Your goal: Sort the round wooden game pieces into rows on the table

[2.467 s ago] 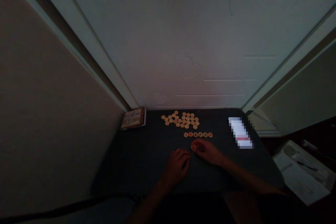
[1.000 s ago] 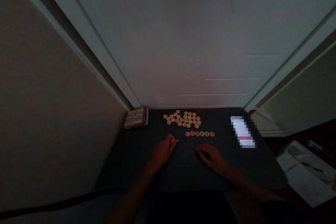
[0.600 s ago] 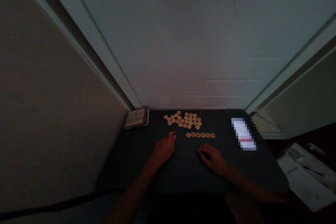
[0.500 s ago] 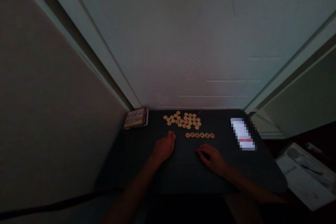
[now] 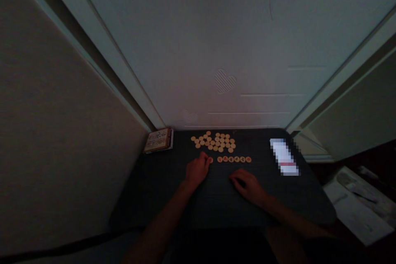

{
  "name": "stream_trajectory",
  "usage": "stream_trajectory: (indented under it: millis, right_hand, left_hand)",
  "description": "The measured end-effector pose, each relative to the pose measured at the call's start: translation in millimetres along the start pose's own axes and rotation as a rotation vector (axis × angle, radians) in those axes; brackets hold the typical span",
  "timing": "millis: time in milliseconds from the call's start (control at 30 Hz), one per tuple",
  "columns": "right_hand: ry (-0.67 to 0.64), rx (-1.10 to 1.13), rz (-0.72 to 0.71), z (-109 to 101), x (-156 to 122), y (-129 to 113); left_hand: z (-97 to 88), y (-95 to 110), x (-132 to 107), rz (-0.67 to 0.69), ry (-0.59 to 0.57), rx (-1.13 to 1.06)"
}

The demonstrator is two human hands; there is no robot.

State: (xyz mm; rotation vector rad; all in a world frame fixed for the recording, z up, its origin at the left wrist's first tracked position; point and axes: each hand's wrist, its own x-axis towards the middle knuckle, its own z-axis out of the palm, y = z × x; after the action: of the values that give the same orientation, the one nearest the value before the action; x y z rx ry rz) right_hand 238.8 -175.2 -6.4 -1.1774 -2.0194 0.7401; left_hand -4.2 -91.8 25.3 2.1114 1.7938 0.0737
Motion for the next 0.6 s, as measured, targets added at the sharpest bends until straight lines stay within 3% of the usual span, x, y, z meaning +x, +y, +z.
stream_trajectory:
  millis: [600]
  right_hand:
    - [0.040,0.002,0.022,0.9,2.0,2.3]
  left_hand:
    - [3.6,10.7,9.2,0.039,0.011,0.025]
